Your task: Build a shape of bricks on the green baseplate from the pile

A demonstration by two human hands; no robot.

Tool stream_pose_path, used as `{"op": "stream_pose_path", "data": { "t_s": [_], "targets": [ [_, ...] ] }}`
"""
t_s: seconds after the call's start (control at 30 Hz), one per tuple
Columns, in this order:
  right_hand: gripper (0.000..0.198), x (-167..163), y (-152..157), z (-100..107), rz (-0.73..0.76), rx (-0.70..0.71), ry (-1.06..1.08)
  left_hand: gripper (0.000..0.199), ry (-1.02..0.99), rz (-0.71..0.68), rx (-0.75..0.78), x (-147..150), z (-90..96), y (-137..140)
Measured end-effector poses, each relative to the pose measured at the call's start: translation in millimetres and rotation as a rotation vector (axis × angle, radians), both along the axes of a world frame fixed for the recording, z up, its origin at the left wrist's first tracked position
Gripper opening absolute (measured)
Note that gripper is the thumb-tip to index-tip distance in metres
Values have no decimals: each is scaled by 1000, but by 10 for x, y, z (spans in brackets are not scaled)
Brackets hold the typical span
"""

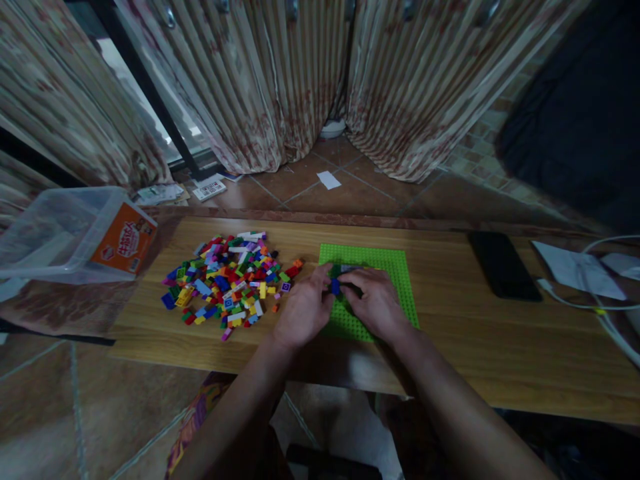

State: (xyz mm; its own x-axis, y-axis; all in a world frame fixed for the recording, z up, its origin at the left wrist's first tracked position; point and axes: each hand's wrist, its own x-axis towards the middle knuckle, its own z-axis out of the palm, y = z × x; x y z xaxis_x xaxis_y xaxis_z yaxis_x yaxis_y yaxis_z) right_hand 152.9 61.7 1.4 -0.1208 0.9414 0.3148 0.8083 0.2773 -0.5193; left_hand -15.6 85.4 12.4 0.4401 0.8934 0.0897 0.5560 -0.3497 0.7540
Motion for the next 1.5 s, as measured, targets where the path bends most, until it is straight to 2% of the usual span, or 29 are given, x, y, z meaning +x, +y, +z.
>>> {"op": "stream_pose_path", "data": {
  "t_s": [0.23,0.43,0.87,1.1,1.3,1.5],
  "targets": [
    [15,1,-4,-9,5,-2,-11,53,19,7,-20,4,-18,11],
    [17,92,-26,23,-51,47,12,52,29,8,-23,7,-8,6],
    [19,573,-7,191,-352,196,163,53,33,8,-23,-6,2,13],
    [23,695,-4,175,-498,155,187,55,46,9,-21,-24,47,43],
    [25,651,-5,152,-469,110,162,53,48,3,-32,-15,93,54],
    [26,633,9,148,-478,87,150,54,62,7,-24,-1,44,47]
  ]
}}
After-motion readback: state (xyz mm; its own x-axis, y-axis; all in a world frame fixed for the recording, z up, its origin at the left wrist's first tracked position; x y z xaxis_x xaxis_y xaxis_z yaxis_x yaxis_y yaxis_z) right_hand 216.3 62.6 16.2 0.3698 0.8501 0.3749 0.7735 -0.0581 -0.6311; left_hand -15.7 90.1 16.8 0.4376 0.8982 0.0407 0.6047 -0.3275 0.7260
